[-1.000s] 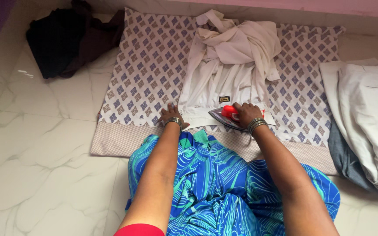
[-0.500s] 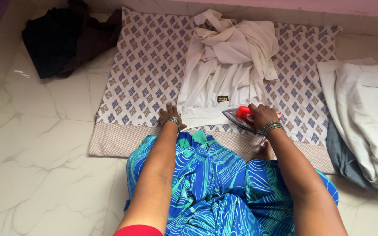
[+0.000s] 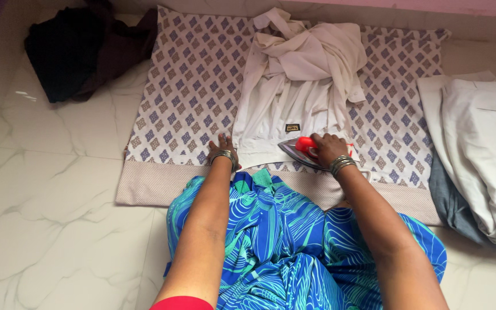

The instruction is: The person irons a white shirt on a patterned mat laid on the floor. They repeatedly smooth the fabric, use a red electric iron, and reposition the shirt to iron different sections.

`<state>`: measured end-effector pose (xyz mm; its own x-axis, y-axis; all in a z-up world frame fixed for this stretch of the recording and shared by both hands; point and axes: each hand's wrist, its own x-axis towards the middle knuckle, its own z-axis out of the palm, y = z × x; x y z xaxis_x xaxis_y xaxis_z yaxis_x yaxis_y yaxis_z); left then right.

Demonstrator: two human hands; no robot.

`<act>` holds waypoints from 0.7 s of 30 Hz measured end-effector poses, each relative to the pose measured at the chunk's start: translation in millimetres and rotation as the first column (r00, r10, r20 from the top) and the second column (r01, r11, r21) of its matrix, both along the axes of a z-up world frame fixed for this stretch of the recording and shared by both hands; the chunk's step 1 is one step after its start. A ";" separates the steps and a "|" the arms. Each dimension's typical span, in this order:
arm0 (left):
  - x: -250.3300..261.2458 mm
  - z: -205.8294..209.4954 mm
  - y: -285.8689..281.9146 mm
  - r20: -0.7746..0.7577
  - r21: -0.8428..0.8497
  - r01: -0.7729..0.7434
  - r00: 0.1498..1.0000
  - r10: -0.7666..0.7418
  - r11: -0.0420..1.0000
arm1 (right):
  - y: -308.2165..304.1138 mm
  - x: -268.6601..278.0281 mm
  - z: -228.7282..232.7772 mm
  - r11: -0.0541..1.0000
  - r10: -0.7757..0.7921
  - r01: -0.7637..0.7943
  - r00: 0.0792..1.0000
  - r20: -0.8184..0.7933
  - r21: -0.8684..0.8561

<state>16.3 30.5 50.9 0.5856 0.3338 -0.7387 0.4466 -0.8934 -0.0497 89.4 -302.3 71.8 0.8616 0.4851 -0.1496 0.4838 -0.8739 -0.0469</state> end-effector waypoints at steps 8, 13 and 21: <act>-2.3 6.3 0.1 0.000 -0.007 0.022 1.000 -0.022 1.000 | 63.4 -7.9 -6.6 0.991 0.118 -0.117 0.993 -0.011 0.063; -4.3 6.9 3.0 0.004 -0.017 0.036 0.999 -0.036 0.999 | 102.7 -21.2 -6.3 0.980 0.183 -0.182 0.983 -0.004 0.083; -1.1 -10.5 10.6 0.027 -0.034 0.024 0.999 -0.023 0.999 | 129.9 -35.0 1.6 0.969 0.229 -0.227 0.974 -0.008 0.097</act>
<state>15.3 41.1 40.4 0.6126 0.2943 -0.7336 0.4261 -0.9046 -0.0070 54.3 -172.4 73.4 0.7243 0.6809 -0.1085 0.6677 -0.7319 -0.1358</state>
